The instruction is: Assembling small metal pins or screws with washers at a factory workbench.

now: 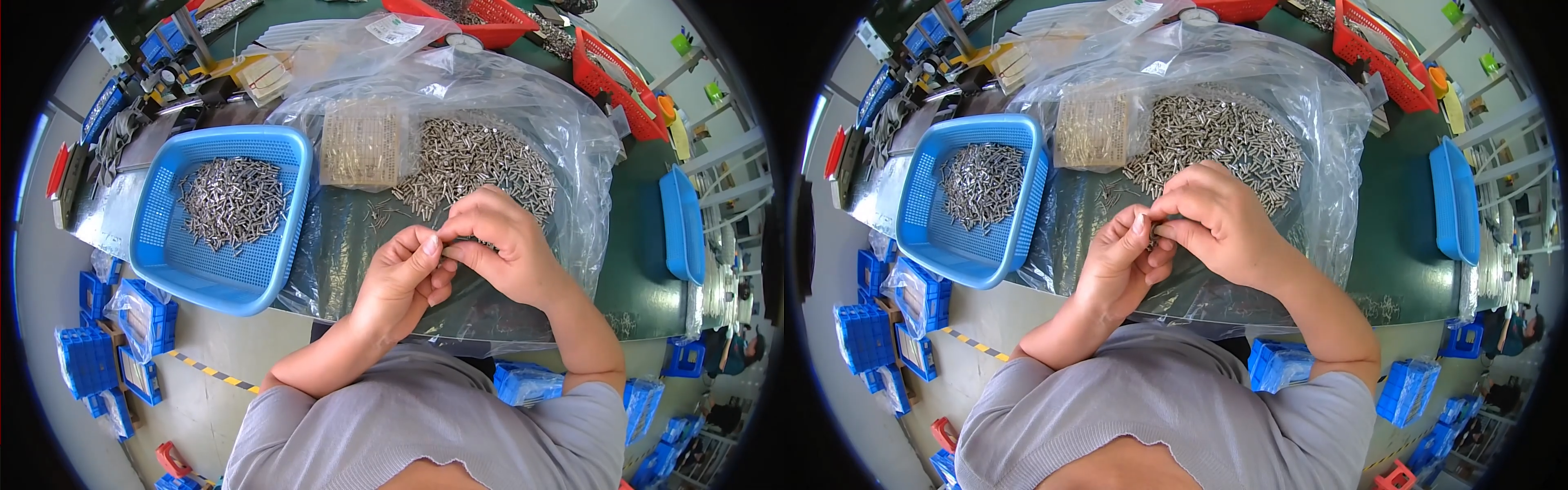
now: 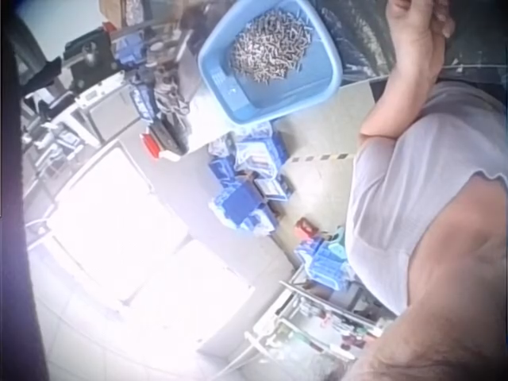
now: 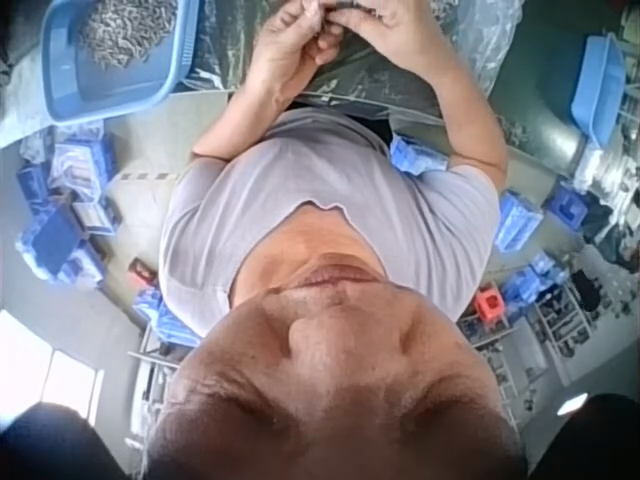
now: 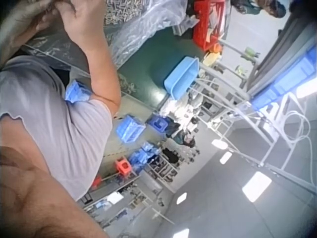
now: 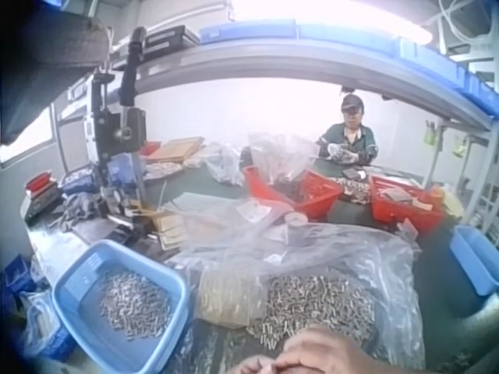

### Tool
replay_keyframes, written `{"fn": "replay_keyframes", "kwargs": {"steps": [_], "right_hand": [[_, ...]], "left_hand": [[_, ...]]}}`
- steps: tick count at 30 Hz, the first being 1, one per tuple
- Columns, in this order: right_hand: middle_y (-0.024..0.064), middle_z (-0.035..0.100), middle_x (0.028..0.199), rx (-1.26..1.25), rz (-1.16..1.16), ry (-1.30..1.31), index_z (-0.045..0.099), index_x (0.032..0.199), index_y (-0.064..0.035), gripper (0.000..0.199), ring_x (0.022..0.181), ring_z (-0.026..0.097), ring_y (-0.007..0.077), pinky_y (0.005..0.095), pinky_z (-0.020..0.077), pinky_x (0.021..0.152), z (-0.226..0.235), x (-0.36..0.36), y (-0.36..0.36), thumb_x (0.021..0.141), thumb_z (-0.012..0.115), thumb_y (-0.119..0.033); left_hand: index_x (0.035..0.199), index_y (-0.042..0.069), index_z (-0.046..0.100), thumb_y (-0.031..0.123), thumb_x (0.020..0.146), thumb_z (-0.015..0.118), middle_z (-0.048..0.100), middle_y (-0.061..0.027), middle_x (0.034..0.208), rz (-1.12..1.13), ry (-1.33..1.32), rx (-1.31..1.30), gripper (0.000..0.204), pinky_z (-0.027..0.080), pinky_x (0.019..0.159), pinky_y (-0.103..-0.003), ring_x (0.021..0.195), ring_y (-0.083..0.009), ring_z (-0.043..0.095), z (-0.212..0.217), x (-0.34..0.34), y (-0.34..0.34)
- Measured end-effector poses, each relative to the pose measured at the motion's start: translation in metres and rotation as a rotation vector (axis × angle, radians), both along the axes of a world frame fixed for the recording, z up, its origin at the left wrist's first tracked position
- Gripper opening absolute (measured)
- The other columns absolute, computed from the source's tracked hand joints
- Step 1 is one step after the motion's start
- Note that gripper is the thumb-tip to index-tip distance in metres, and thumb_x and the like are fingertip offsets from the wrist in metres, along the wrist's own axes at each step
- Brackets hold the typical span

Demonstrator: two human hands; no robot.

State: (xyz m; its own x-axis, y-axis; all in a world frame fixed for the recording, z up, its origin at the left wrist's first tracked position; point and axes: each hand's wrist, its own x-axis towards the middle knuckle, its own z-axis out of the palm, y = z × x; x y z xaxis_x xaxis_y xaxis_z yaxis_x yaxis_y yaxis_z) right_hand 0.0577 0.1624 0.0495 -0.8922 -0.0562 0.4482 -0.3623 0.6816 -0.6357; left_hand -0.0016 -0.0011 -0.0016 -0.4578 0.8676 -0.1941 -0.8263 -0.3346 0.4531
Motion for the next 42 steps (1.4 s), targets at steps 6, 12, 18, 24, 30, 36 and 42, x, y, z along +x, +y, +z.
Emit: {"fn": "replay_keyframes", "kwargs": {"steps": [6, 12, 18, 24, 30, 36, 42], "right_hand": [[0.0047, 0.06, 0.084, 0.021, -0.053, 0.009, 0.063, 0.082, -0.0072, 0.016, 0.08, 0.057, 0.0232, 0.0334, 0.0457, 0.069, 0.005, 0.003, -0.001, 0.07, 0.073, -0.007], [0.006, 0.06, 0.078, -0.075, -0.07, -0.045, 0.063, 0.081, -0.0052, 0.011, 0.077, 0.057, 0.0227, 0.0326, 0.046, 0.069, 0.007, 0.003, 0.01, 0.073, 0.071, -0.006], [0.006, 0.058, 0.076, 0.212, -0.245, -0.176, 0.063, 0.08, -0.0065, 0.012, 0.078, 0.056, 0.0268, 0.0367, 0.0461, 0.069, -0.005, 0.004, 0.025, 0.072, 0.071, -0.01], [0.0037, 0.058, 0.082, 0.367, -0.202, -0.152, 0.064, 0.079, -0.0094, 0.013, 0.084, 0.055, 0.0247, 0.0363, 0.0463, 0.073, -0.016, -0.002, 0.019, 0.069, 0.072, -0.011], [0.0046, 0.058, 0.078, 0.408, -0.183, -0.123, 0.062, 0.078, -0.008, 0.012, 0.081, 0.056, 0.0245, 0.0362, 0.0462, 0.071, -0.017, -0.003, 0.02, 0.07, 0.071, -0.01], [0.007, 0.061, 0.077, -0.026, -0.233, -0.222, 0.059, 0.078, -0.0052, 0.011, 0.077, 0.057, 0.0264, 0.038, 0.046, 0.068, -0.011, -0.002, 0.015, 0.074, 0.068, -0.008], [0.0058, 0.059, 0.079, 0.237, -0.219, -0.182, 0.063, 0.081, -0.0061, 0.01, 0.08, 0.057, 0.0257, 0.0369, 0.0462, 0.07, -0.01, 0.0, 0.025, 0.073, 0.069, -0.008]], "left_hand": [[0.102, 0.007, 0.057, 0.031, 0.091, 0.06, 0.055, -0.0026, 0.083, 0.021, 0.033, -0.032, 0.027, 0.038, 0.056, -0.023, 0.07, -0.0103, 0.048, 0.003, 0.003, 0.001], [0.104, 0.004, 0.056, 0.024, 0.097, 0.049, 0.059, -0.0071, 0.093, 0.118, 0.009, 0.093, 0.021, 0.043, 0.062, -0.025, 0.076, -0.0116, 0.052, 0.001, 0.001, 0.002], [0.11, 0.003, 0.055, 0.021, 0.099, 0.045, 0.058, -0.0086, 0.097, 0.117, 0.009, 0.073, 0.024, 0.044, 0.064, -0.026, 0.077, -0.0122, 0.052, 0.001, 0.0, 0.003], [0.111, 0.002, 0.055, 0.021, 0.099, 0.045, 0.057, -0.0087, 0.096, 0.106, 0.005, 0.069, 0.024, 0.044, 0.064, -0.026, 0.077, -0.0124, 0.051, 0.002, 0.0, 0.003], [0.108, 0.003, 0.055, 0.021, 0.098, 0.047, 0.057, -0.0083, 0.094, 0.107, 0.01, 0.072, 0.021, 0.043, 0.062, -0.026, 0.076, -0.0125, 0.05, 0.001, 0.001, 0.002], [0.102, 0.006, 0.053, 0.022, 0.097, 0.049, 0.057, -0.0074, 0.091, 0.107, 0.009, 0.075, 0.017, 0.041, 0.061, -0.026, 0.073, -0.0118, 0.049, 0.0, 0.001, 0.002], [0.1, 0.007, 0.052, 0.028, 0.097, 0.05, 0.052, -0.0074, 0.089, 0.126, 0.019, 0.059, 0.022, 0.036, 0.058, -0.024, 0.071, -0.0118, 0.042, 0.002, 0.001, 0.003]]}}
